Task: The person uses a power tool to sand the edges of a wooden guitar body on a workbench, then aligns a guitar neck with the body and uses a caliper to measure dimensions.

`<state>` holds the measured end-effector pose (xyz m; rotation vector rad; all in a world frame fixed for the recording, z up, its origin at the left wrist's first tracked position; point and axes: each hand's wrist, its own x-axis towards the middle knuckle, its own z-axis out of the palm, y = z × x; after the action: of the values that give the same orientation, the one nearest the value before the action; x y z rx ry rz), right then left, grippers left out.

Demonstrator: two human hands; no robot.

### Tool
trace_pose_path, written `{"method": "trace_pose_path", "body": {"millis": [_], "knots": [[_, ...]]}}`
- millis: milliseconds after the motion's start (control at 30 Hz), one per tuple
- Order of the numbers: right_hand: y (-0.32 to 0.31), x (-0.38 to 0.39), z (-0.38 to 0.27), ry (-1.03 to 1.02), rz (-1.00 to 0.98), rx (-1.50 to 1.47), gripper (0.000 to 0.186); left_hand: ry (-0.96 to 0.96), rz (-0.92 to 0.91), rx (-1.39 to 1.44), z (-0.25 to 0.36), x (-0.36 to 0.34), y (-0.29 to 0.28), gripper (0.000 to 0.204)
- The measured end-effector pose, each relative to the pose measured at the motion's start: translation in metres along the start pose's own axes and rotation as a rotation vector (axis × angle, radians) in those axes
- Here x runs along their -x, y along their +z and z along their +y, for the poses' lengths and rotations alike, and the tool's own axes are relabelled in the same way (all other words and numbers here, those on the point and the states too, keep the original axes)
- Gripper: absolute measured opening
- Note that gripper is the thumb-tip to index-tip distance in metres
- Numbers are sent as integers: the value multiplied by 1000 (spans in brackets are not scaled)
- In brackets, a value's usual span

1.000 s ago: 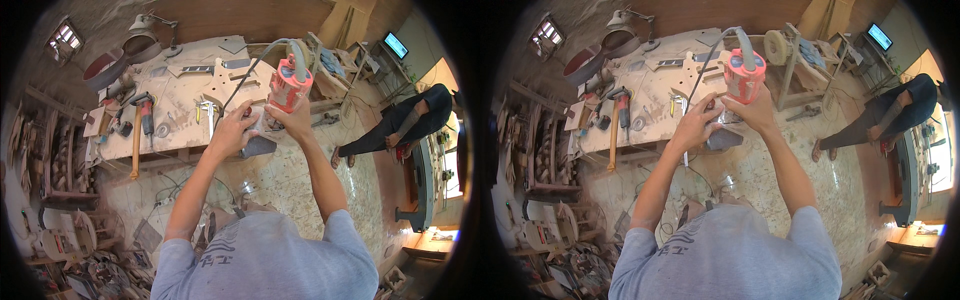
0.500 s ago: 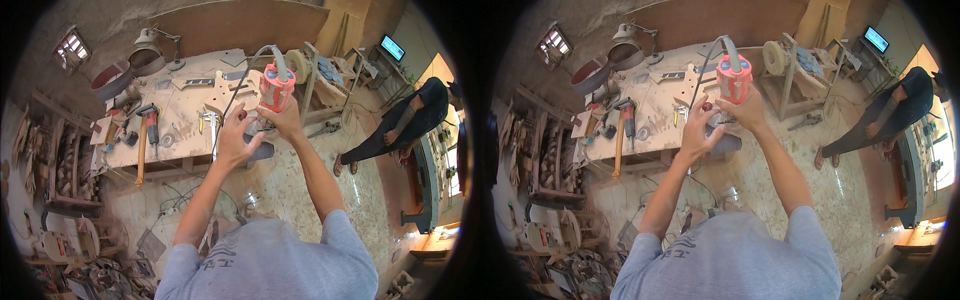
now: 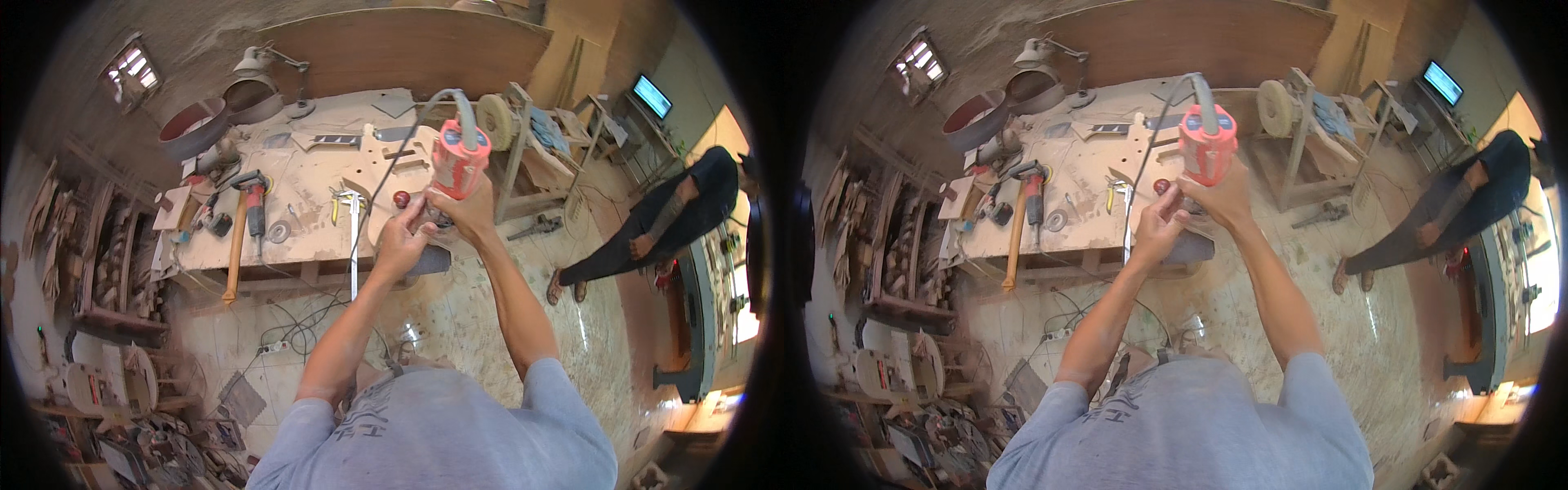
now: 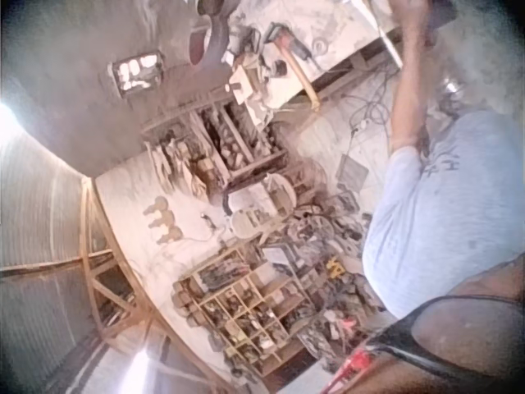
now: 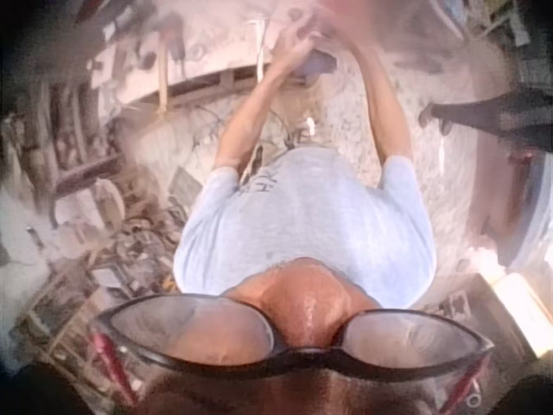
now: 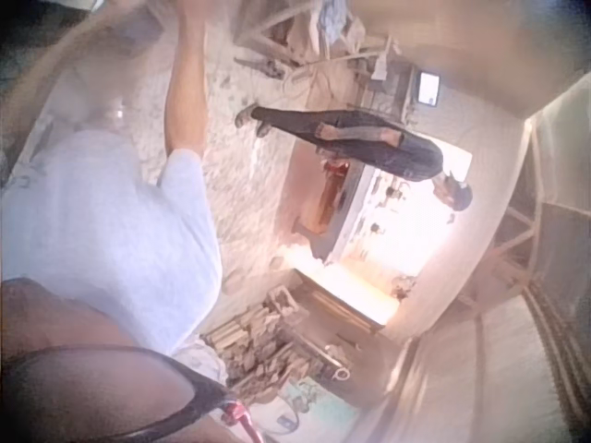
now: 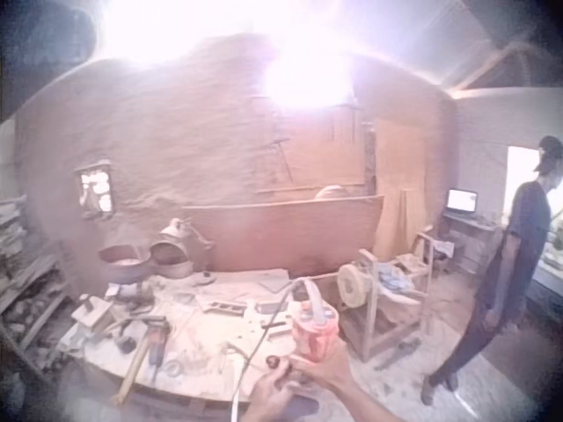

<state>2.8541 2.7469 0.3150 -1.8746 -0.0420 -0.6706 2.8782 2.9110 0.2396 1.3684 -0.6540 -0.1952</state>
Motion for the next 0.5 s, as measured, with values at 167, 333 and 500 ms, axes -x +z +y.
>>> {"method": "trace_pose_path", "body": {"millis": [167,333,500], "knots": [[-2,1,-4,24,-27,-59,43,-7,36,92,7,0,3,72],[-1,2,-2,44,-12,-101,45,-18,13,161,17,-3,2,65],[2,4,3,14,69,-62,50,69,159,59,13,-12,19,50]]}}
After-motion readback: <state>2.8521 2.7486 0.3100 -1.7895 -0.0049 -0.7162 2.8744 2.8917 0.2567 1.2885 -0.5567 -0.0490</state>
